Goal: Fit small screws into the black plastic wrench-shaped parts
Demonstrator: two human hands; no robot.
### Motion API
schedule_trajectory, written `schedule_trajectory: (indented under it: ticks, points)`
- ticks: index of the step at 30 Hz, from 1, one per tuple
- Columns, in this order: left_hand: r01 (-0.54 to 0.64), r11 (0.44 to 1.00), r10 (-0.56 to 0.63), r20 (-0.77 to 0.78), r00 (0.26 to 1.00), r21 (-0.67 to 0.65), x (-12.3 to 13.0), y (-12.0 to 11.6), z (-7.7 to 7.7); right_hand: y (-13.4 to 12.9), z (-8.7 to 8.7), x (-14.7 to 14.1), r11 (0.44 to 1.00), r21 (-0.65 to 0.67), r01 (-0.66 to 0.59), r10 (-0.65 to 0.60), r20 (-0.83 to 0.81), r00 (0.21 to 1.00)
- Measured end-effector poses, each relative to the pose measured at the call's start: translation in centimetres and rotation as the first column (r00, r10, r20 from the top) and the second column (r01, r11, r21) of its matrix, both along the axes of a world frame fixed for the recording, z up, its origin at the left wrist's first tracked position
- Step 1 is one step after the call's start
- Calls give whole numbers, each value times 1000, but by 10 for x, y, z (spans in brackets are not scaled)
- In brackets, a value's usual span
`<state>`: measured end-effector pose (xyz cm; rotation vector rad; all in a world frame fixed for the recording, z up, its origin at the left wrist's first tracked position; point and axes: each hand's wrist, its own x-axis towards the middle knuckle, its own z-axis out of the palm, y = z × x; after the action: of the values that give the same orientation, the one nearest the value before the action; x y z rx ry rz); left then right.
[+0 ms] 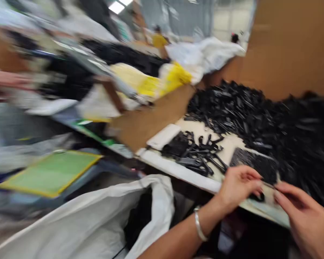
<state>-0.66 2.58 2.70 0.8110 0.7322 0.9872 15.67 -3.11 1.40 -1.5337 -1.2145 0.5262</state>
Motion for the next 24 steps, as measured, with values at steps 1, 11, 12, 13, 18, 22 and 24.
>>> schedule_trajectory:
  ticks: [1, 11, 12, 13, 18, 22, 24]
  points:
    - [-5, 1000, 5, 26, 1000, -17, -3, 1, 3, -5, 3, -2, 999, -15, 28, -28, -42, 999]
    - [90, 994, -87, 47, 995, -67, 1, -4, -6, -5, 3, -15, 996, 52, -77, 83, -138, 987]
    - [88, 994, -85, 48, 995, -66, 1, -4, -6, -6, 2, -16, 996, 48, -69, 75, -123, 990]
    - [88, 994, -85, 46, 995, -65, 1, -3, -7, -6, 2, -18, 997, 43, -58, 63, -111, 992]
    - [89, 995, -87, 34, 996, -49, 0, -1, -10, -7, 1, -23, 997, 43, -59, 61, -41, 997]
    - [106, 994, -105, 31, 994, -37, 0, -2, -12, -8, -1, -22, 996, 45, -78, 73, 98, 993]
    - [107, 994, -106, 38, 994, -28, -1, -3, -13, -9, -1, -21, 993, 65, -97, 84, 184, 979]
